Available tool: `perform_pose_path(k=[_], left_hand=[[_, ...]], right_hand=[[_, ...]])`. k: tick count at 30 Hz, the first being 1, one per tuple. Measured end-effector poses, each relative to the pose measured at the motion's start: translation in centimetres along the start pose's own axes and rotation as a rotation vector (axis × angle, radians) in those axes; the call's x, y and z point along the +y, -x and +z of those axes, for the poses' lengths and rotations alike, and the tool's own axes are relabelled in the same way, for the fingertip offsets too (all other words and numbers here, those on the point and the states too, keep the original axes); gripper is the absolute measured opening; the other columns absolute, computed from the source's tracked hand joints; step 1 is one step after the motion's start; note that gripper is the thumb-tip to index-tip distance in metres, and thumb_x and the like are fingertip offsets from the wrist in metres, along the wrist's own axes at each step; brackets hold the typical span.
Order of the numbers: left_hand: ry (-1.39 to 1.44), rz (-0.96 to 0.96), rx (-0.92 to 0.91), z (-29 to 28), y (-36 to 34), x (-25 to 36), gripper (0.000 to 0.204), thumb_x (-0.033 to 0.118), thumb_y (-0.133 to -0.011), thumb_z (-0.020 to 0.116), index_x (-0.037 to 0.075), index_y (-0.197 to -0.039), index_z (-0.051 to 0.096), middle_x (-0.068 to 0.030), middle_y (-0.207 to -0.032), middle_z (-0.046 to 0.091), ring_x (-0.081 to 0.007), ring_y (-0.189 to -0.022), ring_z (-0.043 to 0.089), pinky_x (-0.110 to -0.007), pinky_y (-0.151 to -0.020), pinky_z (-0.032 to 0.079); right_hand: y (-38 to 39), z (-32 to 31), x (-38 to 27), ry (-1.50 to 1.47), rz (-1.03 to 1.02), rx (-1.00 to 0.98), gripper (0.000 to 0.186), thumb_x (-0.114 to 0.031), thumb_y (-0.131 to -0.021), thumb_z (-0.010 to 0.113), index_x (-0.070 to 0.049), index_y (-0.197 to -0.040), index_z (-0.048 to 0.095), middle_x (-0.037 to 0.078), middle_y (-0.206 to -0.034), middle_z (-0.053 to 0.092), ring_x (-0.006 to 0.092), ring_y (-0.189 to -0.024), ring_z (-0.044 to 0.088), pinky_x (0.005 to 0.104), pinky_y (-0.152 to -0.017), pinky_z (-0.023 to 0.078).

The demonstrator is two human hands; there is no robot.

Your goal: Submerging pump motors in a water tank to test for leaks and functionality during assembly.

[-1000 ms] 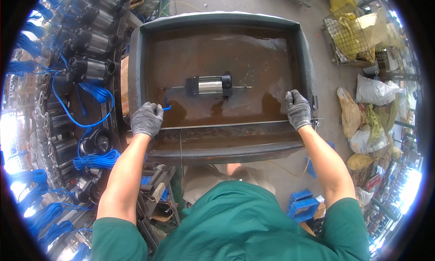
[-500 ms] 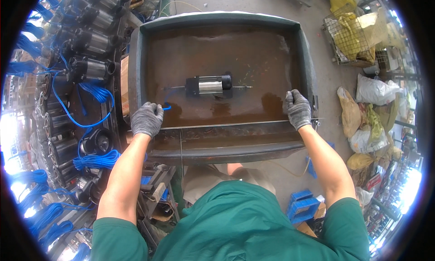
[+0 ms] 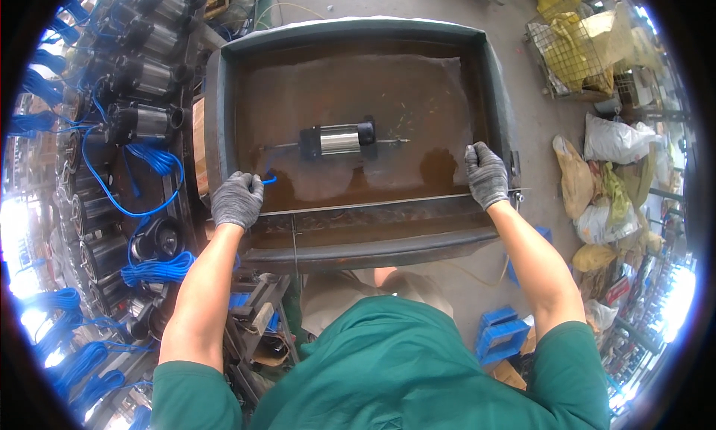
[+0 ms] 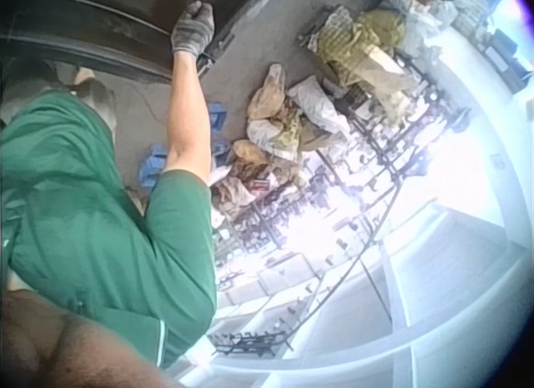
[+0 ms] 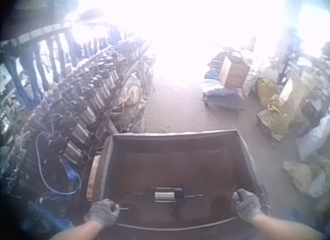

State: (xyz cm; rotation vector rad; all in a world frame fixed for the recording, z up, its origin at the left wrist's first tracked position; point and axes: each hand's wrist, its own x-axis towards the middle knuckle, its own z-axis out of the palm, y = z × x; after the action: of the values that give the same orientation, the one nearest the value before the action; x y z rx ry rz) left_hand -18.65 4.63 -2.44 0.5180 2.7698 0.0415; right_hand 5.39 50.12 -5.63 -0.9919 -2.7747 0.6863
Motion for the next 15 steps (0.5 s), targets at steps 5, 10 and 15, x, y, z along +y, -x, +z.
perform_pose_path(k=[5, 10, 15], left_hand=[[0.008, 0.009, 0.007, 0.21, -0.05, -0.13, 0.035, 0.035, -0.107, 0.057, 0.007, -0.097, 0.077, -0.0192, -0.108, 0.073, -0.041, -0.099, 0.072, -0.052, -0.091, 0.057], [0.006, 0.017, 0.009, 0.28, -0.11, -0.23, 0.036, 0.035, -0.107, 0.057, 0.007, -0.096, 0.076, -0.0192, -0.108, 0.073, -0.041, -0.099, 0.072, -0.053, -0.09, 0.057], [-0.005, 0.014, 0.01, 0.13, -0.04, -0.12, 0.036, 0.035, -0.107, 0.057, 0.007, -0.097, 0.076, -0.0194, -0.108, 0.074, -0.0407, -0.099, 0.072, -0.052, -0.091, 0.057]], right_hand=[[-0.04, 0.11, 0.15, 0.019, 0.009, 0.007, 0.031, -0.034, -0.11, 0.059, -0.006, -0.102, 0.068, 0.026, -0.097, 0.071, 0.0516, -0.095, 0.066, 0.0573, -0.079, 0.055], [-0.09, 0.18, 0.26, 0.01, 0.004, 0.004, 0.031, -0.034, -0.11, 0.059, -0.005, -0.103, 0.068, 0.027, -0.097, 0.071, 0.0513, -0.094, 0.067, 0.0569, -0.079, 0.055], [-0.1, 0.11, 0.18, 0.023, 0.008, -0.008, 0.031, -0.034, -0.11, 0.059, -0.005, -0.101, 0.067, 0.027, -0.096, 0.071, 0.0518, -0.094, 0.066, 0.0571, -0.078, 0.054]])
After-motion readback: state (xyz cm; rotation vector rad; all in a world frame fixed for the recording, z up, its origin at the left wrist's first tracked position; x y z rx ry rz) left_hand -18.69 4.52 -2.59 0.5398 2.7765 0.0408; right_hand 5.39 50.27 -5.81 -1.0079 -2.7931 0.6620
